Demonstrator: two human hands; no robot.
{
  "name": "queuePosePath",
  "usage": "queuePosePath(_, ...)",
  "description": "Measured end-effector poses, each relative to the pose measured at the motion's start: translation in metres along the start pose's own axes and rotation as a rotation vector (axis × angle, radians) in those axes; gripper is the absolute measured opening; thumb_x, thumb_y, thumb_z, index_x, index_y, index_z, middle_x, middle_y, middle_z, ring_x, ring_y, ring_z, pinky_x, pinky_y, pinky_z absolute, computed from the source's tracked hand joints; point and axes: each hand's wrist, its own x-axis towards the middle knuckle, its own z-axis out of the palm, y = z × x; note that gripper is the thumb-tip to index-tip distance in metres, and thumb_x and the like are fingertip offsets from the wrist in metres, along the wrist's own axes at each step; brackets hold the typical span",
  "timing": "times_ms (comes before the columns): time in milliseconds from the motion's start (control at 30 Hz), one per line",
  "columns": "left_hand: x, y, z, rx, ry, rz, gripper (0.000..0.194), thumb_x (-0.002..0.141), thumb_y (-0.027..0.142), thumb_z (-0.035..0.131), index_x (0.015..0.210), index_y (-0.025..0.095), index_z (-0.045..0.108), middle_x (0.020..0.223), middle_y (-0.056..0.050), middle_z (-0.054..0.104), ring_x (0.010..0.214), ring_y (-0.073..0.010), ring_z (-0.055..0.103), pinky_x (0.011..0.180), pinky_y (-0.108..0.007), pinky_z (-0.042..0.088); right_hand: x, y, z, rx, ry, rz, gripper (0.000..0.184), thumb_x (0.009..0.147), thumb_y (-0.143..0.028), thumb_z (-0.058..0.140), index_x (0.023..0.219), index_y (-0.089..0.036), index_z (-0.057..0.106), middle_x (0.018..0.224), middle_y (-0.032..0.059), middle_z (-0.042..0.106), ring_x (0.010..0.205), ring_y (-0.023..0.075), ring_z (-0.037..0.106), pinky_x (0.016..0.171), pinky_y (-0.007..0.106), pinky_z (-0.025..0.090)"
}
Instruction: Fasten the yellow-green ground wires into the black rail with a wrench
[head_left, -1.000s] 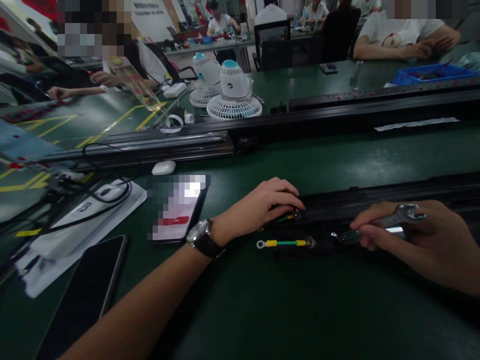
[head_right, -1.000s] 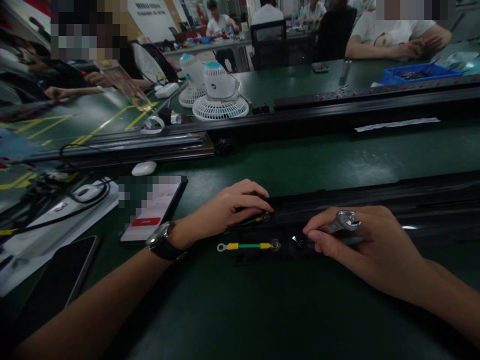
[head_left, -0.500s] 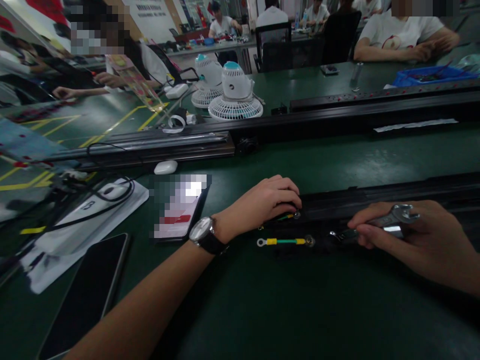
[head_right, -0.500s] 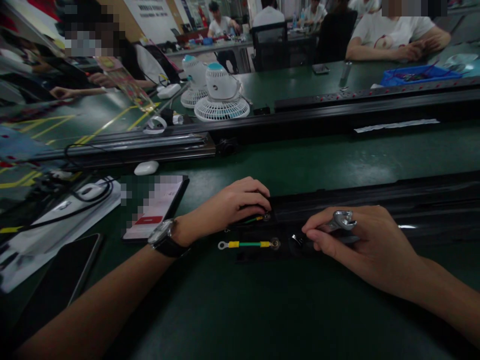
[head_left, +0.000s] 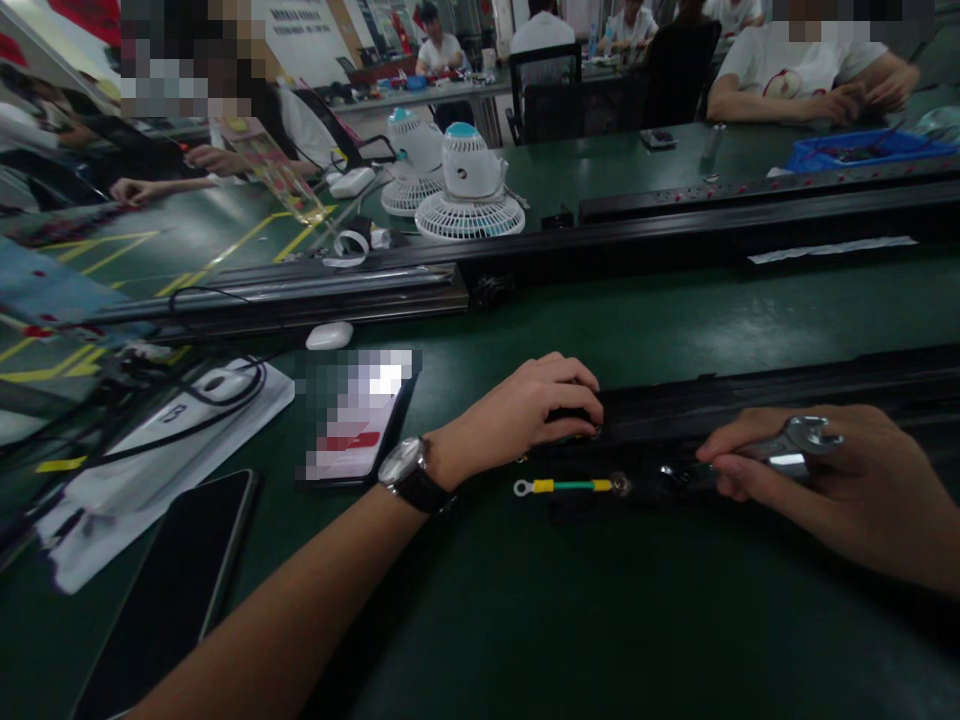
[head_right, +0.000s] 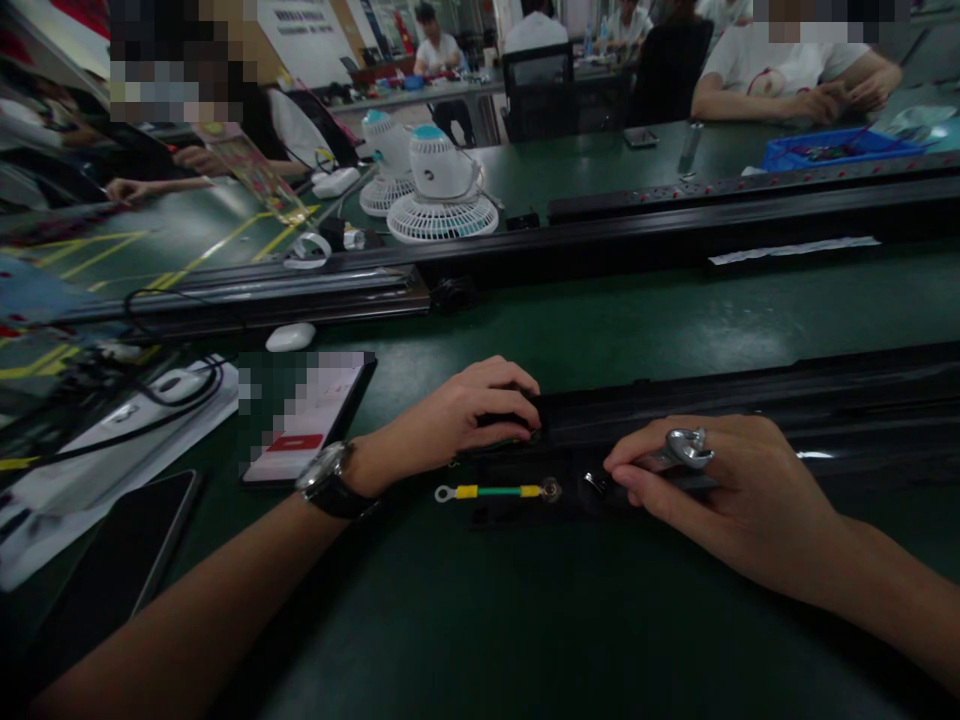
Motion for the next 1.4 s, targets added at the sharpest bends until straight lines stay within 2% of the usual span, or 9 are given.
queuePosePath(300, -0.003, 0.001, -0.002, -0.010, 0.001, -0.018, 0.010, 0.100, 0.026, 0.067, 0.105, 0.026, 0.076, 0.123, -0.005, 0.062, 0.114, -0.0209, 0.057, 0.101, -0.037, 0.043, 0.002, -0.001, 0.003, 0.003, -0.004, -0.041, 0.008, 0.098, -0.031, 0.066, 0.099, -0.032, 0.073, 0.082, -0.0037, 0.078, 0.063, 0.0151, 0.073, 0.060, 0.028, 0.058)
queuePosePath(467, -0.003, 0.001, -0.002, -0.038, 0.002, -0.021, 0.021, 0.099, 0.024, 0.068, 0.120, 0.027, 0.071, 0.122, -0.005, 0.064, 0.114, -0.0206, 0.057, 0.101, -0.037, 0.043, 0.003, -0.002, 0.002, 0.028, -0.013, -0.055, 0.008, 0.097, -0.028, 0.066, 0.100, -0.031, 0.072, 0.080, -0.0042, 0.077, 0.062, 0.0145, 0.073, 0.059, 0.027, 0.057)
queuePosePath(567, -0.004, 0.001, -0.002, -0.061, 0.011, -0.023, 0.020, 0.099, 0.023, 0.068, 0.119, 0.026, 0.070, 0.121, -0.004, 0.065, 0.114, -0.0197, 0.057, 0.101, -0.036, 0.043, 0.002, -0.001, 0.002, 0.021, -0.013, -0.047, 0.008, 0.097, -0.028, 0.067, 0.100, -0.031, 0.073, 0.079, -0.0048, 0.076, 0.061, 0.0135, 0.072, 0.059, 0.026, 0.057)
queuePosePath(767, -0.005, 0.002, -0.004, -0.088, 0.002, -0.026, 0.026, 0.103, 0.011, 0.056, 0.120, 0.026, 0.069, 0.124, -0.003, 0.065, 0.118, -0.0188, 0.057, 0.104, -0.037, 0.041, -0.001, 0.002, 0.003, -0.016, -0.022, -0.050, 0.010, 0.098, -0.028, 0.065, 0.104, -0.032, 0.072, 0.082, -0.0049, 0.077, 0.063, 0.0127, 0.072, 0.060, 0.024, 0.057)
queuePosePath(867, -0.004, 0.003, -0.003, -0.103, 0.009, -0.017, 0.018, 0.102, 0.019, 0.064, 0.118, 0.024, 0.068, 0.122, -0.003, 0.066, 0.117, -0.0193, 0.058, 0.104, -0.036, 0.041, -0.002, 0.003, 0.002, -0.029, -0.014, -0.040, 0.009, 0.098, -0.029, 0.065, 0.103, -0.031, 0.072, 0.082, -0.0038, 0.078, 0.059, 0.0137, 0.072, 0.055, 0.025, 0.055)
queuePosePath(967, -0.003, 0.003, -0.002, -0.097, 0.017, -0.021, 0.017, 0.097, 0.027, 0.072, 0.113, 0.024, 0.068, 0.120, -0.003, 0.067, 0.114, -0.0206, 0.058, 0.103, -0.037, 0.042, -0.001, 0.000, -0.001, -0.002, 0.005, -0.008, 0.009, 0.099, -0.030, 0.064, 0.099, -0.030, 0.072, 0.070, -0.0047, 0.075, 0.050, 0.0140, 0.069, 0.047, 0.025, 0.052)
queuePosePath(1067, -0.003, 0.002, -0.002, -0.090, 0.024, -0.037, 0.018, 0.100, 0.019, 0.065, 0.117, 0.024, 0.067, 0.122, -0.002, 0.068, 0.113, -0.0199, 0.058, 0.102, -0.036, 0.042, 0.005, -0.007, -0.003, 0.022, 0.032, 0.027, 0.008, 0.100, -0.030, 0.064, 0.097, -0.030, 0.072, 0.065, -0.0055, 0.074, 0.049, 0.0141, 0.069, 0.047, 0.025, 0.053)
queuePosePath(1167, -0.004, 0.002, -0.002, -0.110, 0.036, -0.054, 0.030, 0.101, 0.011, 0.056, 0.125, 0.027, 0.064, 0.128, -0.001, 0.067, 0.116, -0.0189, 0.058, 0.103, -0.035, 0.042, 0.014, -0.016, 0.000, 0.037, -0.019, -0.008, 0.006, 0.099, -0.028, 0.066, 0.099, -0.029, 0.072, 0.069, -0.0060, 0.076, 0.052, 0.0124, 0.071, 0.048, 0.022, 0.051)
queuePosePath(1400, -0.004, 0.000, 0.007, -0.153, 0.131, -0.105, 0.035, 0.096, 0.029, 0.073, 0.130, 0.028, 0.063, 0.128, -0.002, 0.068, 0.113, -0.0210, 0.060, 0.096, -0.035, 0.045, 0.029, -0.028, 0.010, 0.010, -0.101, -0.086, 0.008, 0.095, -0.031, 0.073, 0.091, -0.024, 0.075, 0.073, -0.0040, 0.078, 0.051, 0.0102, 0.069, 0.049, 0.021, 0.049)
